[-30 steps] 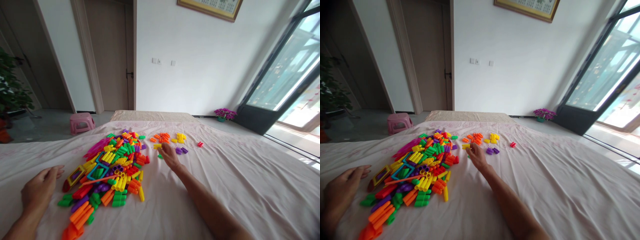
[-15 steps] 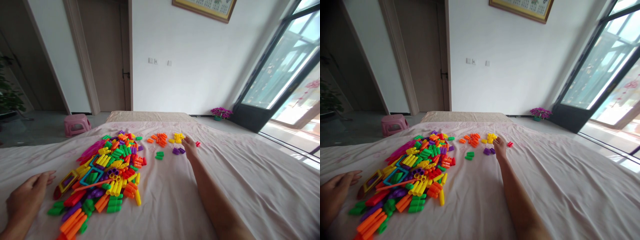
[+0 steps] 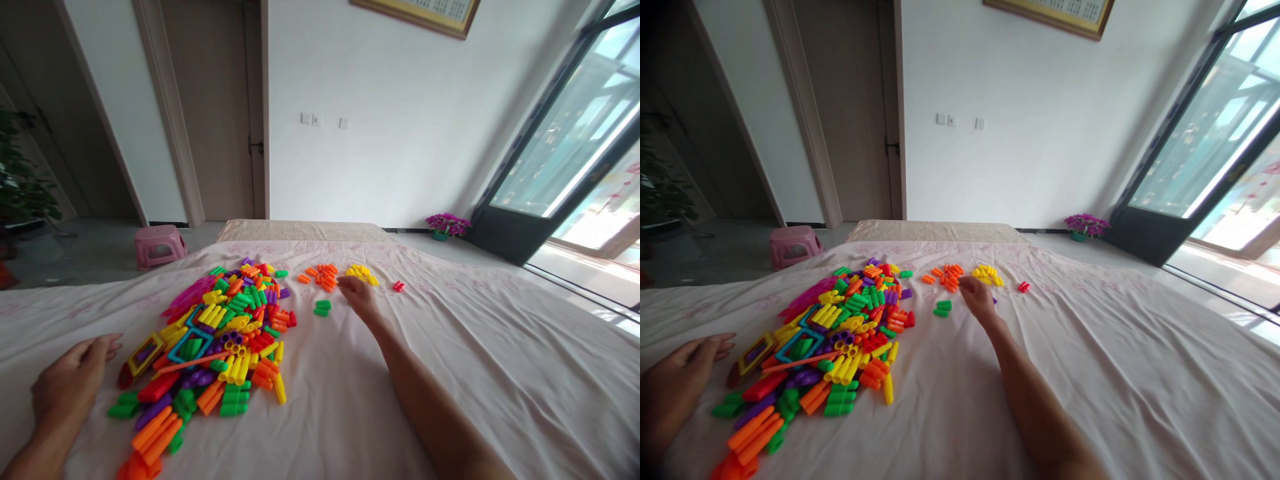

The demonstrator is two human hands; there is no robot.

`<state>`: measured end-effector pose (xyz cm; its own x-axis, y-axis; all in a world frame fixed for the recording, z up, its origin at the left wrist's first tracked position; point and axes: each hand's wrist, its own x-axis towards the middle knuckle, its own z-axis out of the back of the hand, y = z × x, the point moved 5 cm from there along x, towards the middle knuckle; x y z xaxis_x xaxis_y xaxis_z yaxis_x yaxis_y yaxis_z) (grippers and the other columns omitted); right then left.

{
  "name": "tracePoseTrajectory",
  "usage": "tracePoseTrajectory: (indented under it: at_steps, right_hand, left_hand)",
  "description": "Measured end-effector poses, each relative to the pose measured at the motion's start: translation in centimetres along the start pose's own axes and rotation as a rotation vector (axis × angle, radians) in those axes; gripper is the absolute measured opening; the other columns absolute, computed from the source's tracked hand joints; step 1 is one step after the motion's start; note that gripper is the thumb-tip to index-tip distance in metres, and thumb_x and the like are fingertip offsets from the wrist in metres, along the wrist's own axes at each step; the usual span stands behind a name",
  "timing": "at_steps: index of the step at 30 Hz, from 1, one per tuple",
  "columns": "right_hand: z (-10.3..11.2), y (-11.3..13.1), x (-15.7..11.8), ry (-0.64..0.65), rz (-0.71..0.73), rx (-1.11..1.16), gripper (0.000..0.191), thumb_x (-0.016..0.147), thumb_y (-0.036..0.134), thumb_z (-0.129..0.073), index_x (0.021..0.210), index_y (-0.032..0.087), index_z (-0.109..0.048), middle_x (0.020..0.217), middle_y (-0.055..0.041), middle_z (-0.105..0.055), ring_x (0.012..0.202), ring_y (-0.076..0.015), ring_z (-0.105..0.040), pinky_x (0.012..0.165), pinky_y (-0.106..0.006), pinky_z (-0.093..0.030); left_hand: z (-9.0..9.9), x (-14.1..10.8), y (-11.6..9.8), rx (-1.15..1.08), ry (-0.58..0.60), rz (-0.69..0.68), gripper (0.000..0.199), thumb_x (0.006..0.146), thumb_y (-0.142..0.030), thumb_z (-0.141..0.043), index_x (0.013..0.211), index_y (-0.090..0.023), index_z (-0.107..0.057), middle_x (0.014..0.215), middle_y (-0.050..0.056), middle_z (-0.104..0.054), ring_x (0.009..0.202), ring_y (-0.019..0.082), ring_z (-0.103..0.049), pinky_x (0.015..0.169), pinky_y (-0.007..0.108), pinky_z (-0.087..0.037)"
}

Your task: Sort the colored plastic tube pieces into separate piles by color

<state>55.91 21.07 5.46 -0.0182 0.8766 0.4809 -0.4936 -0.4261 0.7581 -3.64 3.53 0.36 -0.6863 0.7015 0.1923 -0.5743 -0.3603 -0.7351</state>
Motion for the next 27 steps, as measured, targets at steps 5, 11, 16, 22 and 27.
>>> tracePoseTrajectory:
  at_steps: [5,11,16,22,27]
  right_hand:
    - [-6.1,6.9,-3.8,0.389,0.246,-0.097,0.021,0.09,0.025,-0.063,0.107,0.021,-0.076,0.101,-0.0071,-0.076,0.086,-0.02,-0.07,0.081,-0.034,-0.055]
    - [-9.9,10.5,-7.0,0.501,0.471,-0.229,0.047,0.093,0.034,-0.069,0.137,0.02,-0.06,0.126,-0.0126,-0.069,0.115,-0.0267,-0.062,0.101,-0.041,-0.048]
    - [-11.4,10.4,-7.8,0.5,0.475,-0.265,0.043,0.09,0.028,-0.073,0.131,0.022,-0.063,0.116,-0.0093,-0.071,0.107,-0.0256,-0.063,0.094,-0.037,-0.05]
    - [-9.9,9.7,-7.4,0.392,0.372,-0.196,0.037,0.082,0.023,-0.075,0.119,0.024,-0.067,0.11,-0.0073,-0.067,0.095,-0.0209,-0.064,0.084,-0.032,-0.051]
    - [-7.8,6.7,-4.4,0.149,0.181,-0.099,0.009,0.084,0.026,-0.069,0.09,0.019,-0.07,0.087,-0.0035,-0.064,0.075,-0.0154,-0.06,0.069,-0.027,-0.049]
  left_hand:
    - [0.6,-0.7,-1.3,-0.052,-0.009,0.078,0.045,0.084,-0.051,-0.05,0.103,-0.02,-0.075,0.095,0.01,-0.08,0.103,0.031,-0.072,0.094,0.042,-0.052]
    - [0.7,-1.1,-1.9,-0.049,0.002,0.101,0.046,0.085,-0.051,-0.048,0.105,-0.02,-0.074,0.096,0.009,-0.079,0.106,0.03,-0.071,0.098,0.042,-0.05]
    - [0.9,-1.6,-2.6,-0.048,0.003,0.108,0.045,0.085,-0.05,-0.048,0.106,-0.019,-0.074,0.097,0.009,-0.078,0.107,0.031,-0.07,0.099,0.041,-0.049]
    - [0.7,-1.0,-1.7,-0.035,-0.007,0.09,0.045,0.085,-0.052,-0.048,0.103,-0.021,-0.075,0.095,0.007,-0.079,0.104,0.031,-0.071,0.094,0.039,-0.051]
    - [0.5,-0.5,-0.8,-0.031,-0.012,0.082,0.045,0.085,-0.053,-0.049,0.104,-0.022,-0.075,0.093,0.007,-0.079,0.104,0.031,-0.071,0.093,0.039,-0.05]
